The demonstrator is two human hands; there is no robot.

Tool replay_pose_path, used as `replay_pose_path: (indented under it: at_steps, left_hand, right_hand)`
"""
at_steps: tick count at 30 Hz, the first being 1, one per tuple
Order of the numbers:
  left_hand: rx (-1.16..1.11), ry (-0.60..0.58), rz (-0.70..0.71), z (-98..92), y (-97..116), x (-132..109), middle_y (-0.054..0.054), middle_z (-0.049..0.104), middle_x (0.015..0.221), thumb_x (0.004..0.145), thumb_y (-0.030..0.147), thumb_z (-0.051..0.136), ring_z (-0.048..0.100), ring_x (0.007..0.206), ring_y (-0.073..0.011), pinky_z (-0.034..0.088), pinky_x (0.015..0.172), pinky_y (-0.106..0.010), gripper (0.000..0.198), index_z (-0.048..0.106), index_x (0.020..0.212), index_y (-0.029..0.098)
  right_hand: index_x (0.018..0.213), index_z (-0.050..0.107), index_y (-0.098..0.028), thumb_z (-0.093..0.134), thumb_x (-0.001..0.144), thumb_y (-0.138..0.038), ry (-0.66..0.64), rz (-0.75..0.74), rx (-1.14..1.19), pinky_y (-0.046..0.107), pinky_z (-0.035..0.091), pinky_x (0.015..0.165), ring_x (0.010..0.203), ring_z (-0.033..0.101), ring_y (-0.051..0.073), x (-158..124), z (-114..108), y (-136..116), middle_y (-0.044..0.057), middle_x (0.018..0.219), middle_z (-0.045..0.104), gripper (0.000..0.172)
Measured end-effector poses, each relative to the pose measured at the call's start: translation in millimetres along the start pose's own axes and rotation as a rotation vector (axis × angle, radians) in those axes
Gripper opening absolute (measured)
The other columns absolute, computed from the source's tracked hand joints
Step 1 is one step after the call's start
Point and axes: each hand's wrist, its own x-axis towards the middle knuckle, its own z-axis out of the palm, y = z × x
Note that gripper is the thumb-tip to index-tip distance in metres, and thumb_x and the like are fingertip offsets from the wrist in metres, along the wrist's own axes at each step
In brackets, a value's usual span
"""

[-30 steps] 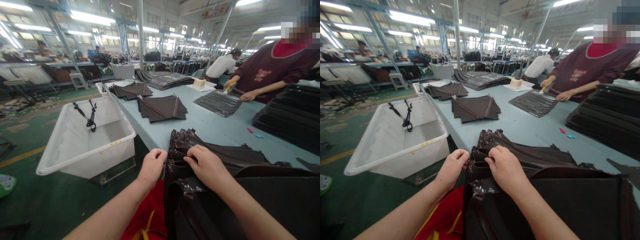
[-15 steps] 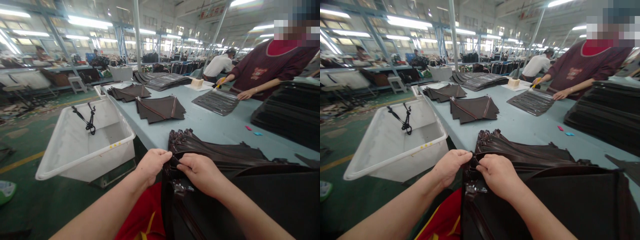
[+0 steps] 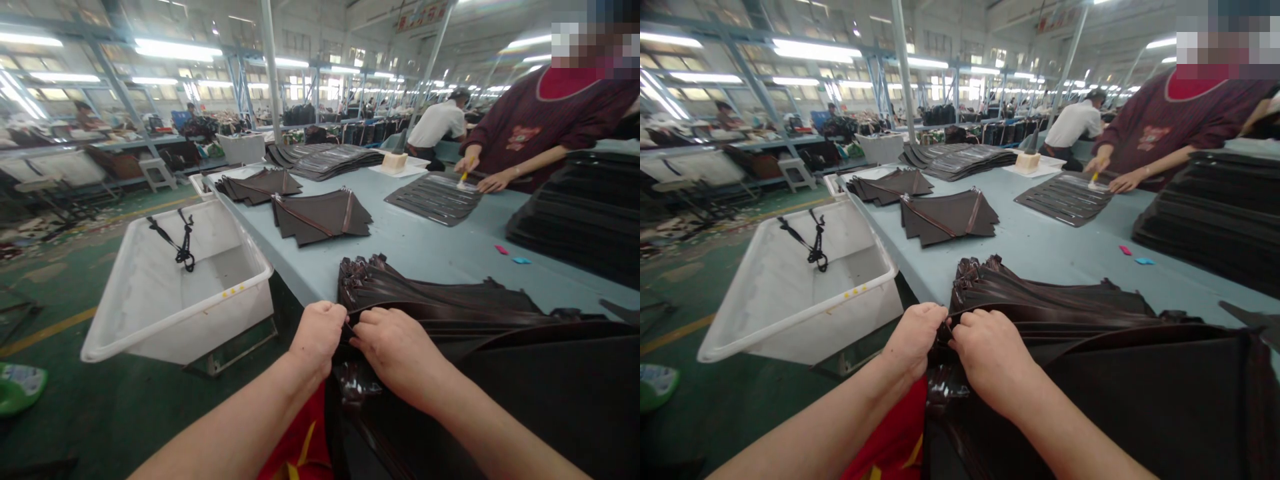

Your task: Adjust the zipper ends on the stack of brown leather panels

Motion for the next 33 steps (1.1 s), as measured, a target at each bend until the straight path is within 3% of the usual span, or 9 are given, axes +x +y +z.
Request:
replay_pose_path:
  at_steps: [5, 9, 12, 17, 24, 27, 30, 32, 33]
  left_hand:
    - [-0.114, 0.010, 0.043, 0.5, -2.7, 0.8, 0.002, 0.046, 0.048, 0.060, 0.015, 0.051, 0.039, 0.048, -0.0077, 0.030, 0.044, -0.020, 0.014, 0.048, 0.047, 0.014]
    - [-0.289, -0.105, -0.124, -7.0, -1.5, 3.2, -0.002, 0.054, 0.053, 0.068, 0.041, 0.056, 0.048, 0.049, -0.0119, 0.037, 0.047, -0.024, 0.032, 0.055, 0.055, 0.012]
    - [-0.307, -0.103, -0.191, -7.8, -2.1, 6.6, -0.004, 0.054, 0.052, 0.065, 0.052, 0.059, 0.048, 0.045, -0.0122, 0.038, 0.045, -0.025, 0.042, 0.055, 0.054, 0.011]
    - [-0.304, -0.145, -0.182, -7.5, -2.1, 7.7, -0.003, 0.055, 0.052, 0.059, 0.039, 0.068, 0.048, 0.045, -0.0111, 0.037, 0.044, -0.023, 0.030, 0.056, 0.056, 0.011]
    - [-0.171, -0.236, -0.135, -18.9, 9.1, 0.6, 0.000, 0.054, 0.051, 0.052, 0.019, 0.062, 0.046, 0.047, -0.0092, 0.035, 0.047, -0.021, 0.011, 0.056, 0.055, 0.011]
    - [-0.090, -0.238, -0.067, -20.7, 6.5, -0.8, 0.001, 0.053, 0.050, 0.056, 0.021, 0.061, 0.043, 0.046, -0.0082, 0.032, 0.047, -0.021, 0.012, 0.055, 0.055, 0.012]
    - [-0.047, -0.233, -0.004, -20.8, -0.9, -3.0, 0.001, 0.052, 0.051, 0.061, 0.023, 0.059, 0.042, 0.047, -0.0080, 0.031, 0.048, -0.020, 0.013, 0.055, 0.056, 0.012]
    - [-0.050, -0.232, 0.004, -20.7, -4.3, -5.4, 0.001, 0.053, 0.053, 0.064, 0.025, 0.058, 0.043, 0.049, -0.0084, 0.031, 0.048, -0.020, 0.015, 0.055, 0.058, 0.012]
    - [-0.050, -0.234, 0.006, -20.7, -4.5, -7.0, 0.001, 0.053, 0.053, 0.066, 0.027, 0.058, 0.043, 0.050, -0.0088, 0.031, 0.049, -0.020, 0.017, 0.056, 0.060, 0.012]
  right_hand:
    - [0.074, 0.060, -0.021, 0.051, 0.084, -0.022, 0.023, -0.006, 0.000, 0.031, 0.029, 0.062, 0.075, 0.053, 0.019, -1.2, 2.0, -0.6, 0.000, 0.077, 0.060, 0.013]
    - [0.077, 0.061, -0.021, 0.049, 0.085, -0.022, -0.010, -0.005, 0.002, 0.031, 0.029, 0.062, 0.074, 0.053, 0.019, -0.8, -1.1, -0.1, 0.000, 0.076, 0.060, 0.015]
    - [0.077, 0.062, -0.021, 0.049, 0.085, -0.022, -0.012, -0.006, 0.000, 0.031, 0.030, 0.062, 0.074, 0.053, 0.019, -1.1, -1.8, -0.2, 0.000, 0.076, 0.061, 0.015]
    - [0.075, 0.061, -0.021, 0.049, 0.084, -0.021, 0.009, -0.003, 0.028, 0.031, 0.031, 0.064, 0.076, 0.054, 0.019, -1.5, -2.1, 0.5, 0.000, 0.077, 0.061, 0.016]
    - [0.073, 0.060, -0.019, 0.050, 0.083, -0.020, 0.054, 0.016, 0.044, 0.030, 0.034, 0.063, 0.071, 0.053, 0.018, -1.8, 0.2, 2.2, 0.002, 0.073, 0.059, 0.015]
    - [0.073, 0.060, -0.019, 0.048, 0.084, -0.022, 0.164, 0.039, 0.250, 0.028, 0.038, 0.065, 0.070, 0.053, 0.016, -5.2, -0.2, 5.6, 0.003, 0.073, 0.059, 0.017]
    - [0.072, 0.058, -0.019, 0.044, 0.086, -0.026, 0.424, 0.135, 0.469, 0.024, 0.040, 0.063, 0.065, 0.053, 0.014, -7.2, -8.3, 13.1, 0.002, 0.068, 0.058, 0.021]
    - [0.071, 0.057, -0.019, 0.042, 0.086, -0.026, 0.539, 0.221, 0.447, 0.024, 0.040, 0.064, 0.065, 0.053, 0.014, -4.5, -17.7, 20.7, 0.002, 0.067, 0.057, 0.023]
    - [0.071, 0.057, -0.019, 0.042, 0.086, -0.026, 0.526, 0.247, 0.394, 0.025, 0.040, 0.065, 0.066, 0.053, 0.015, -1.3, -22.8, 25.0, 0.003, 0.068, 0.057, 0.023]
